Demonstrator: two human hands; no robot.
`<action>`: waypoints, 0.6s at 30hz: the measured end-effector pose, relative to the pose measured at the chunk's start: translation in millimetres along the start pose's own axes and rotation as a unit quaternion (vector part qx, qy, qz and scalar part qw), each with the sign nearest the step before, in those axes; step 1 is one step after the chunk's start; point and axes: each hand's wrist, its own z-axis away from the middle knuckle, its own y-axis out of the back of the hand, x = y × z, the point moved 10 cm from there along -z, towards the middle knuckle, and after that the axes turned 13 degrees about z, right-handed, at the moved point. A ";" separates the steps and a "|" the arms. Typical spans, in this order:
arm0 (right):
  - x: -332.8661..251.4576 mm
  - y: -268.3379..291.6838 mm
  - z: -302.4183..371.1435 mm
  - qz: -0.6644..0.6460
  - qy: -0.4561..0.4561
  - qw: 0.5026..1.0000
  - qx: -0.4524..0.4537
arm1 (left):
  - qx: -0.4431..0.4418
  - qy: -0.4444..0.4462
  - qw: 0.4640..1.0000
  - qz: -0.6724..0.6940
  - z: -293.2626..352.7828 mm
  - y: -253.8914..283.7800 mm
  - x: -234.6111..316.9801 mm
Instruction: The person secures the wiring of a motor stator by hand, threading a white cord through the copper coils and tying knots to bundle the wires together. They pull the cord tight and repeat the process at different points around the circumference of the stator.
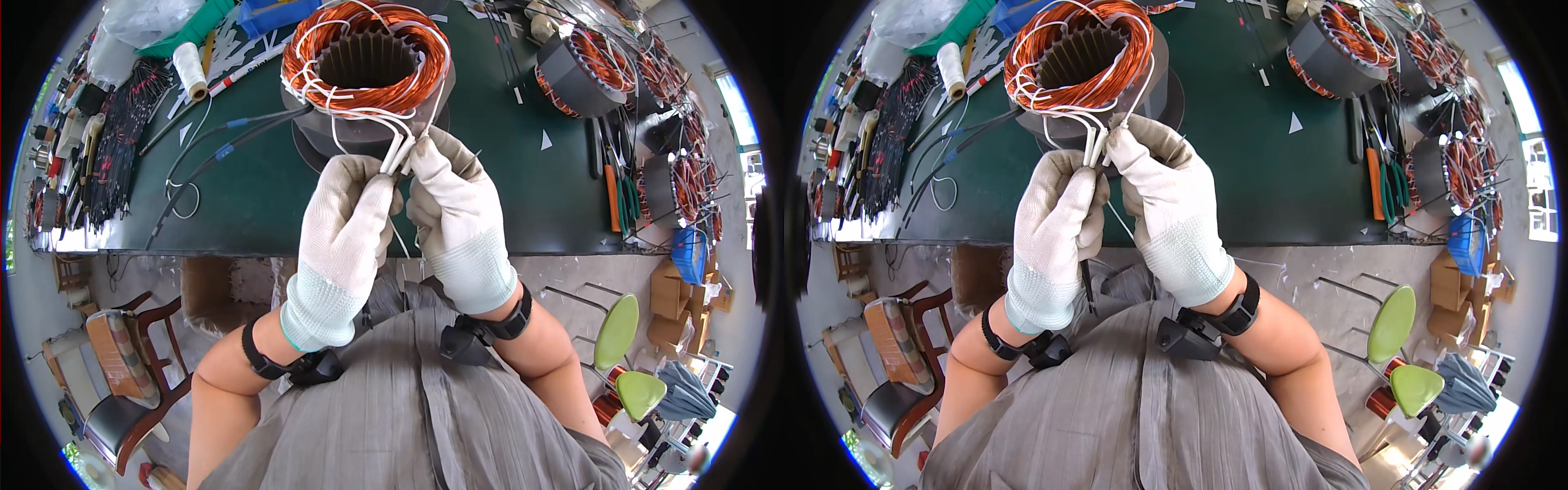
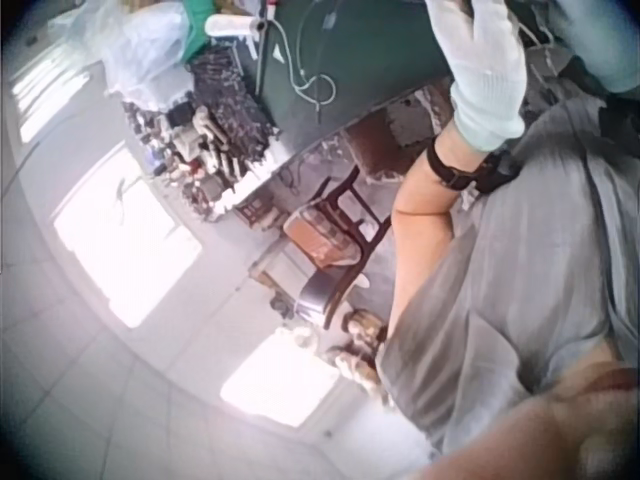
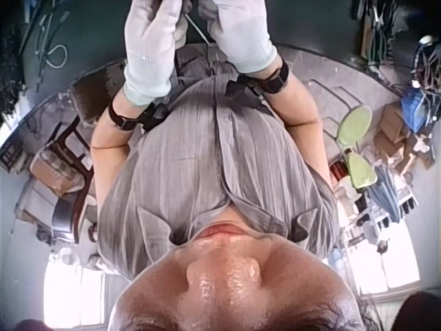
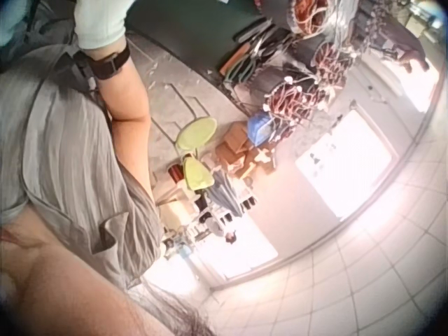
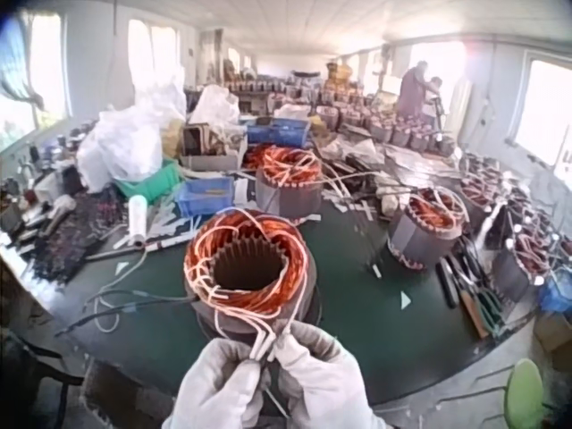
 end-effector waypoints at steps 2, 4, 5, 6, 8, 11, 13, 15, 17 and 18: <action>1.6 -0.4 0.2 0.015 -0.012 1.000 0.005 | -0.004 -0.004 1.000 -0.013 -1.2 1.3 0.9; 4.3 -0.1 -0.4 -0.006 -0.031 0.999 -0.003 | -0.008 -0.008 1.000 -0.027 -1.4 1.9 1.9; 3.2 0.8 -1.2 -0.006 -0.032 0.999 -0.002 | -0.010 -0.014 0.999 -0.035 -1.1 1.7 3.3; 4.0 -0.4 -2.2 -0.011 -0.043 0.999 -0.010 | -0.013 -0.020 0.999 -0.043 -0.8 1.5 4.8; 3.7 -3.3 -0.8 -0.018 -0.055 0.998 -0.019 | -0.013 -0.023 0.998 -0.052 0.7 0.6 8.5; 0.5 -5.9 0.8 -0.028 -0.049 0.998 -0.022 | -0.014 -0.024 0.998 -0.061 1.9 0.6 10.9; 3.1 -2.2 -0.7 -0.023 -0.057 0.998 -0.001 | -0.014 -0.022 0.998 -0.060 1.7 1.2 10.4; 4.2 -0.3 -1.9 -0.016 -0.058 0.998 0.007 | -0.019 -0.026 0.998 -0.063 0.8 0.8 10.8; 5.4 0.5 -2.0 -0.011 -0.060 0.998 0.011 | -0.014 -0.018 0.998 -0.051 -0.3 2.2 11.2; 5.0 -0.2 -2.3 0.000 -0.051 0.999 -0.003 | -0.011 -0.010 0.999 -0.037 -0.7 3.1 10.3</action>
